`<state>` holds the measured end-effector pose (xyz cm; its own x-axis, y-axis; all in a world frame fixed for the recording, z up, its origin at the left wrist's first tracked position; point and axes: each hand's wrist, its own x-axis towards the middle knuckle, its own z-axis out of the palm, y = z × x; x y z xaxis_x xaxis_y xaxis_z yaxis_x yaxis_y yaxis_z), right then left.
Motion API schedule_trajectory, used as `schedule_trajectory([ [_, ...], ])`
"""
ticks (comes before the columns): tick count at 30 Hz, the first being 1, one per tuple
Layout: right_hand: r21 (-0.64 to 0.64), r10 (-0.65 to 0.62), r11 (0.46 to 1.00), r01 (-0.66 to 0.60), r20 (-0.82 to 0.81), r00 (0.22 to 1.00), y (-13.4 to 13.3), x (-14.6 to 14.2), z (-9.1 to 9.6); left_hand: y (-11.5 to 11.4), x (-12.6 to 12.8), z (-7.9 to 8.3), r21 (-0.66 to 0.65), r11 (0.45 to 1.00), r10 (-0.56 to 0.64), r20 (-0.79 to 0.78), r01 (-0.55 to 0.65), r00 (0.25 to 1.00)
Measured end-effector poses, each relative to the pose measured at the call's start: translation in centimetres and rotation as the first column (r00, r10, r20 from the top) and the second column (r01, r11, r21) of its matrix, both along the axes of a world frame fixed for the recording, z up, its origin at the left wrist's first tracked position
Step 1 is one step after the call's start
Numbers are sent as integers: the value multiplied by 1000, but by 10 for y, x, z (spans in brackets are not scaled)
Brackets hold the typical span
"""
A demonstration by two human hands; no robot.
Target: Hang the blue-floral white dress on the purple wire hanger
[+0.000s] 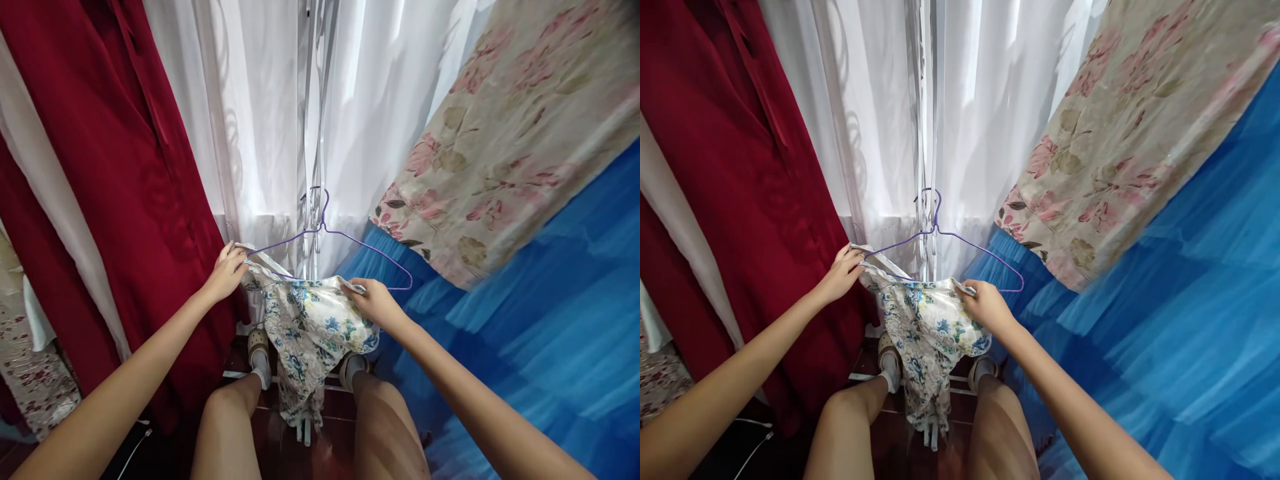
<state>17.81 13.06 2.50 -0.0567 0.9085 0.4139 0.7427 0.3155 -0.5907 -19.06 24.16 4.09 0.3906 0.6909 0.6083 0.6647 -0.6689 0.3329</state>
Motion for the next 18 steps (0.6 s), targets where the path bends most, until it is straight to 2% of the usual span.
schedule_trajectory([
  [2, -11, -5, 1000, 6, 46, 999, -1, -4, -3, -15, 7, 15, 63, 994, -85, -31, 86, 996],
  [4, -45, 39, 998, -36, 48, 998, -6, -9, -5, -28, 19, 30, 41, 980, -194, -41, 196, 980],
  [7, -48, 107, 993, -108, -17, 994, -21, -10, -4, -40, 39, 45, 35, 975, -221, 52, 219, 974],
  [8, -15, 96, 995, -97, -55, 994, -27, -7, -3, -42, 44, 46, 60, 977, -210, 92, 205, 973],
  [10, 100, -5, 995, 19, -142, 990, -39, 7, 2, -46, 51, 43, 107, 974, -215, 154, 200, 965],
  [12, 222, -171, 950, 221, -222, 960, -47, 28, 11, -51, 55, 36, 115, 969, -237, 187, 218, 953],
  [14, 270, -305, 893, 360, -224, 926, -47, 52, 22, -57, 58, 30, 93, 977, -207, 223, 191, 953],
  [16, 203, -329, 913, 353, -142, 934, -42, 71, 36, -61, 59, 27, 73, 990, -135, 240, 121, 961],
  [18, 64, -247, 966, 251, -61, 967, -36, 83, 51, -61, 59, 28, 92, 994, -79, 233, 59, 969],
])
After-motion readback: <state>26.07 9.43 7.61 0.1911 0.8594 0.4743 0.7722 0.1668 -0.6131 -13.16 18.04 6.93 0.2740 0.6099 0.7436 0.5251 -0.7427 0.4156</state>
